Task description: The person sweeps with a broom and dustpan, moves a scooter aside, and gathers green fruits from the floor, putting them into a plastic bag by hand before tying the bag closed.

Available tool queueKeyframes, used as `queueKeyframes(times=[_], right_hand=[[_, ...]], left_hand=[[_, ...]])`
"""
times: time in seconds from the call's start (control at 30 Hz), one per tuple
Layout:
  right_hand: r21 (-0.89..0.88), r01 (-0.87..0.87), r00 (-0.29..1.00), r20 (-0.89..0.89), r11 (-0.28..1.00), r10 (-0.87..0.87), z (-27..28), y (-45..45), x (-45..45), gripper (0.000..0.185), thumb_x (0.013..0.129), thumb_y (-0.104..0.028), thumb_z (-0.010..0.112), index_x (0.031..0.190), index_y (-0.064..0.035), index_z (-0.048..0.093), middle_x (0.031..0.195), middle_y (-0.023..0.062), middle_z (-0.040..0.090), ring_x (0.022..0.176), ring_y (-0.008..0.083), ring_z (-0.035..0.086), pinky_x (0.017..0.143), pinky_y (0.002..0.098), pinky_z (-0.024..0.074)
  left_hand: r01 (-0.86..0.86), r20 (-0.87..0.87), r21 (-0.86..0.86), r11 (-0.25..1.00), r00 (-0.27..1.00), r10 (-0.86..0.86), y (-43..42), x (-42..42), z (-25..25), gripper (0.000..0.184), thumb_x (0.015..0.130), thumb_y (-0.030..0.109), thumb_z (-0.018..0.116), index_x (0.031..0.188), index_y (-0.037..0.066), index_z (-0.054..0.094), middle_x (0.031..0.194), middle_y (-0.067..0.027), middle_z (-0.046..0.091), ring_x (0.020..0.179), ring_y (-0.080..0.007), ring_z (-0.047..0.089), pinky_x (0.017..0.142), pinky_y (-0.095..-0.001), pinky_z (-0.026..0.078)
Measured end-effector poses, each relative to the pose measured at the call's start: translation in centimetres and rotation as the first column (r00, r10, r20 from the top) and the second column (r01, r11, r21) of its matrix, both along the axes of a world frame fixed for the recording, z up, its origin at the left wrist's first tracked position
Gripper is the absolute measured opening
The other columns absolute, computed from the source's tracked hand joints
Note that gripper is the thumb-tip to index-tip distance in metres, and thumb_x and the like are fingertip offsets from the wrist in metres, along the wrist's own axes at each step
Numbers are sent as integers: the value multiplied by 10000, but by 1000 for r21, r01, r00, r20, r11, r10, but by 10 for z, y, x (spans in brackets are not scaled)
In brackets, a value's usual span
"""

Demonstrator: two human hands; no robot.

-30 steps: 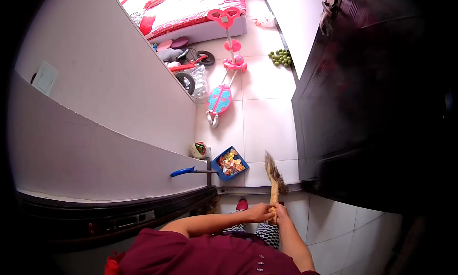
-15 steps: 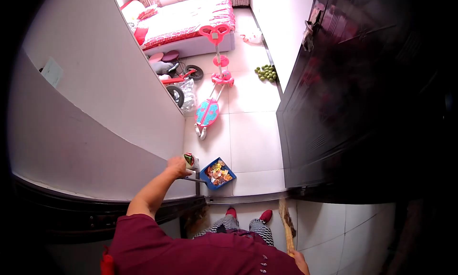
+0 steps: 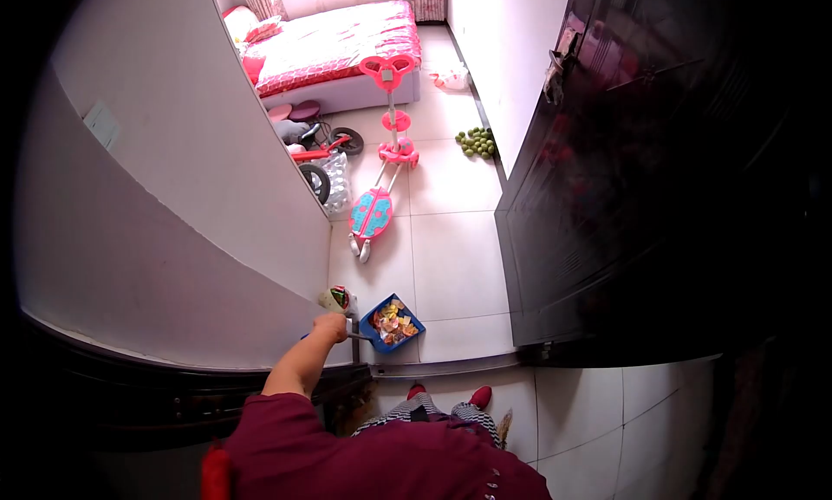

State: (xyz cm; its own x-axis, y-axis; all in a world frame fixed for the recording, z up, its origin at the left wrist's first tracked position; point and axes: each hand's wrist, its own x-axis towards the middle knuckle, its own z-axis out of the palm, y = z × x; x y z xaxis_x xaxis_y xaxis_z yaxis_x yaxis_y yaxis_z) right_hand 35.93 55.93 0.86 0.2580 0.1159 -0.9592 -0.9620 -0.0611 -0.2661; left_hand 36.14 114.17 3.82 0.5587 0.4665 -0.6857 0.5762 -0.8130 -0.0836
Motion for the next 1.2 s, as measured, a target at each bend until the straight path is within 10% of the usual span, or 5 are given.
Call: queueKeyframes(times=[1.2], right_hand=[[-171, -224, 959, 139, 959, 248, -1, 9, -35, 160, 829, -164, 610, 823, -5, 594, 647, 76, 590, 529, 187, 581, 469, 311, 474]], left_hand=[[-137, 92, -174, 975, 984, 154, -46, -19, -51, 316, 777, 277, 657, 1006, 60, 680, 1111, -162, 646, 1041, -328, 616, 858, -416, 507]])
